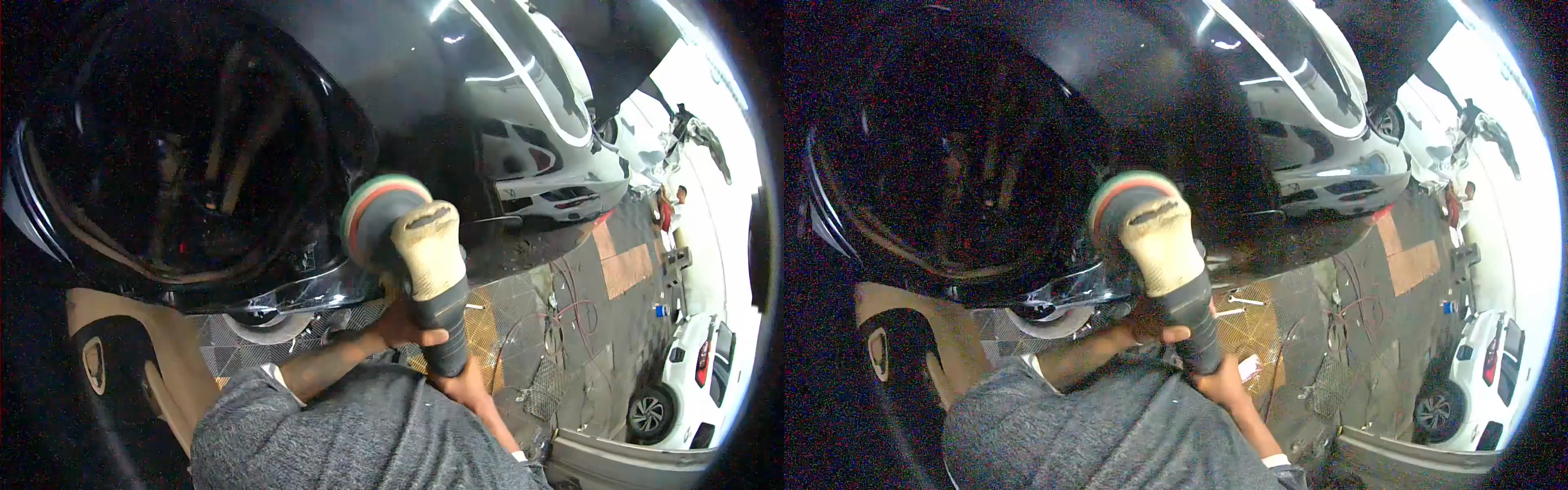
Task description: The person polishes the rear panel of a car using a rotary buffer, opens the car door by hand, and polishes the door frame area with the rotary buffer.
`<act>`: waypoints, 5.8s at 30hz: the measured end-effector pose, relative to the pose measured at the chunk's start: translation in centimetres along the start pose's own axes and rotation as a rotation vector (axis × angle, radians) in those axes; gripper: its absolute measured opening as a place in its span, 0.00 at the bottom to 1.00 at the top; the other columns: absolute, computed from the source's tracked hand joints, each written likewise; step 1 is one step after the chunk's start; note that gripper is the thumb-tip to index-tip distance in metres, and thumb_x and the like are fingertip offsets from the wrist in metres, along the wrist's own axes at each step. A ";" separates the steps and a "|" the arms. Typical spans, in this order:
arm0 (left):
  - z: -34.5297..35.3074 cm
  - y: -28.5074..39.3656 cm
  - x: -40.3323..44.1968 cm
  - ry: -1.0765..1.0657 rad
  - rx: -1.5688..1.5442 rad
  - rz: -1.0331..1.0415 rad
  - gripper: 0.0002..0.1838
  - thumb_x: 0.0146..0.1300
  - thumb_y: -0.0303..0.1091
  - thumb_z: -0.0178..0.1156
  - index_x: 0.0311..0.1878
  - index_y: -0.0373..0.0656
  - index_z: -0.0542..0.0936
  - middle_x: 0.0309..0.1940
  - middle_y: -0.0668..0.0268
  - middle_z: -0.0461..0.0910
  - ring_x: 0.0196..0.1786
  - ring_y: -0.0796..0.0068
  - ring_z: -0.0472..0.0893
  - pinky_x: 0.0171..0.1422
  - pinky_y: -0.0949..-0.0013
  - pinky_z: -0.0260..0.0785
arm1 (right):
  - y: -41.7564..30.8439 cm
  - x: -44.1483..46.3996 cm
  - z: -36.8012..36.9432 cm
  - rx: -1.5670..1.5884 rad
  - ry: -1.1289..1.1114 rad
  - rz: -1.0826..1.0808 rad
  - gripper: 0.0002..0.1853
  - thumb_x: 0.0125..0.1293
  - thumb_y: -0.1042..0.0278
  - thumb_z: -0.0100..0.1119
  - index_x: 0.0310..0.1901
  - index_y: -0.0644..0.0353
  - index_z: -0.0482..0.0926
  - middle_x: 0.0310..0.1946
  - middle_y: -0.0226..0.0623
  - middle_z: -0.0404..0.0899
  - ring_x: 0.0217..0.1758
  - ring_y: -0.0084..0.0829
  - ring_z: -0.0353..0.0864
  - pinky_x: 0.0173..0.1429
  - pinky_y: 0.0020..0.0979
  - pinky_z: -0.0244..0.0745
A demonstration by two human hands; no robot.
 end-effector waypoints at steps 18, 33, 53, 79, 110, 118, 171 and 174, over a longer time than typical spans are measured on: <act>1.5 -2.4 -0.9 -0.080 -0.093 -0.121 0.34 0.56 0.45 0.73 0.62 0.40 0.71 0.54 0.59 0.78 0.58 0.64 0.79 0.68 0.58 0.71 | 2.6 -1.6 -0.6 -0.042 0.017 0.019 0.25 0.47 0.60 0.78 0.44 0.67 0.85 0.39 0.50 0.89 0.43 0.39 0.89 0.49 0.38 0.81; 1.0 0.9 -2.4 -0.099 -0.156 -0.098 0.38 0.54 0.47 0.74 0.64 0.40 0.69 0.55 0.58 0.77 0.62 0.65 0.77 0.70 0.56 0.69 | -0.6 -2.1 -0.3 -0.130 0.007 -0.050 0.22 0.47 0.64 0.74 0.42 0.69 0.83 0.32 0.56 0.86 0.37 0.41 0.89 0.45 0.41 0.80; 3.0 -3.3 -0.4 -0.127 -0.166 -0.307 0.36 0.53 0.46 0.76 0.62 0.41 0.73 0.55 0.60 0.79 0.61 0.65 0.78 0.69 0.57 0.71 | 9.1 -4.1 0.7 0.210 -0.033 -0.222 0.39 0.65 0.35 0.57 0.58 0.71 0.74 0.48 0.56 0.81 0.51 0.44 0.81 0.59 0.45 0.74; -0.4 3.8 -0.2 -0.158 0.113 -0.075 0.43 0.53 0.52 0.76 0.68 0.41 0.72 0.65 0.56 0.74 0.68 0.59 0.73 0.76 0.55 0.63 | -0.5 -1.6 4.9 0.194 0.184 -0.124 0.26 0.47 0.67 0.80 0.48 0.63 0.80 0.41 0.36 0.85 0.44 0.31 0.85 0.48 0.36 0.80; 0.2 4.1 -2.3 -0.258 0.092 -0.110 0.39 0.48 0.47 0.78 0.62 0.40 0.74 0.57 0.57 0.78 0.60 0.60 0.77 0.66 0.57 0.70 | -2.8 -6.6 4.9 0.056 0.322 0.147 0.14 0.52 0.67 0.72 0.38 0.65 0.84 0.31 0.40 0.86 0.37 0.28 0.85 0.44 0.36 0.78; 0.8 1.0 -1.4 -0.407 0.018 -0.273 0.40 0.50 0.46 0.79 0.63 0.39 0.74 0.56 0.56 0.79 0.62 0.60 0.77 0.70 0.56 0.68 | 0.1 -6.2 7.2 0.256 0.366 0.091 0.14 0.51 0.66 0.72 0.38 0.65 0.83 0.32 0.41 0.87 0.37 0.29 0.85 0.46 0.36 0.79; -0.3 1.9 0.4 -0.400 0.131 -0.275 0.40 0.47 0.49 0.78 0.62 0.41 0.74 0.56 0.57 0.79 0.61 0.61 0.78 0.68 0.58 0.70 | 1.5 -3.6 7.8 0.299 0.331 0.143 0.21 0.50 0.62 0.74 0.45 0.62 0.82 0.41 0.43 0.87 0.45 0.36 0.86 0.52 0.38 0.79; -1.9 1.3 -3.7 -0.434 0.155 -0.097 0.43 0.48 0.48 0.78 0.65 0.41 0.72 0.58 0.58 0.78 0.62 0.59 0.77 0.71 0.57 0.68 | -0.1 -3.8 8.0 0.027 0.207 0.181 0.18 0.49 0.61 0.72 0.38 0.66 0.84 0.34 0.52 0.88 0.41 0.44 0.90 0.46 0.42 0.80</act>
Point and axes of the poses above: each hand's wrist, its own x-axis towards the middle knuckle, its own z-axis out of the palm, y = z × x, the point moved 6 cm from there along x, towards the middle knuckle
